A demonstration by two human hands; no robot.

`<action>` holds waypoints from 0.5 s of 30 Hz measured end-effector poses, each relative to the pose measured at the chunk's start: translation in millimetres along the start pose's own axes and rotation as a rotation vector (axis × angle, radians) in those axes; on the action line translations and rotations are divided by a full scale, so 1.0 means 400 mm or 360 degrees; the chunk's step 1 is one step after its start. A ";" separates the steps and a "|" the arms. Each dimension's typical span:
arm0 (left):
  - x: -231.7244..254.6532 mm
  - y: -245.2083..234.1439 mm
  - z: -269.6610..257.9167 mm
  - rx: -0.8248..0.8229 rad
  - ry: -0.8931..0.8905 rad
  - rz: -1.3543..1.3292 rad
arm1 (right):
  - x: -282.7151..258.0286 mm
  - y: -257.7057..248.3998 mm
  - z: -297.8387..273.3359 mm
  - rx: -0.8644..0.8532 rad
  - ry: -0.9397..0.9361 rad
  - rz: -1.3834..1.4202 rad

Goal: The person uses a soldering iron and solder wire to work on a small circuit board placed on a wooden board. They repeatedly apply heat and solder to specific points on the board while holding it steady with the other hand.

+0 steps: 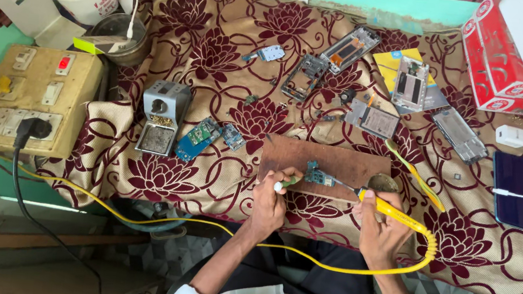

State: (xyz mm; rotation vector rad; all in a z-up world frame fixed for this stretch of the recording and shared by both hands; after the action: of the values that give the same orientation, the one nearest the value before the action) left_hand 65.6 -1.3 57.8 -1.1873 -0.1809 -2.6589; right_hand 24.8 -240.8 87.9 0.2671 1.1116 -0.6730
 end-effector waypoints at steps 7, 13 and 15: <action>0.013 -0.005 0.002 -0.0038 0.0042 0.0027 | -0.006 0.011 0.015 -0.0016 0.0004 0.0017; 0.005 -0.007 -0.002 -0.0005 0.0065 0.0019 | -0.024 0.021 0.022 -0.0036 -0.0014 0.0080; -0.003 -0.002 -0.004 -0.0010 0.0052 0.0031 | -0.038 0.029 0.026 -0.0053 -0.0053 0.0077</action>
State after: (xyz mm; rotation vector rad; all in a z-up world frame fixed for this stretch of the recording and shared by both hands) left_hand 65.1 -0.5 56.0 -1.1413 -0.1545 -2.6619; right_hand 35.4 -231.7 104.4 0.2531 1.0805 -0.6135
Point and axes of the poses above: each hand's wrist, its own z-axis towards the middle knuckle, its own y-axis out of the palm, x = y × z, the point moved 9 cm from there along z, towards the middle knuckle, and after that the axes turned 13 degrees about x, right-handed, at the moved point
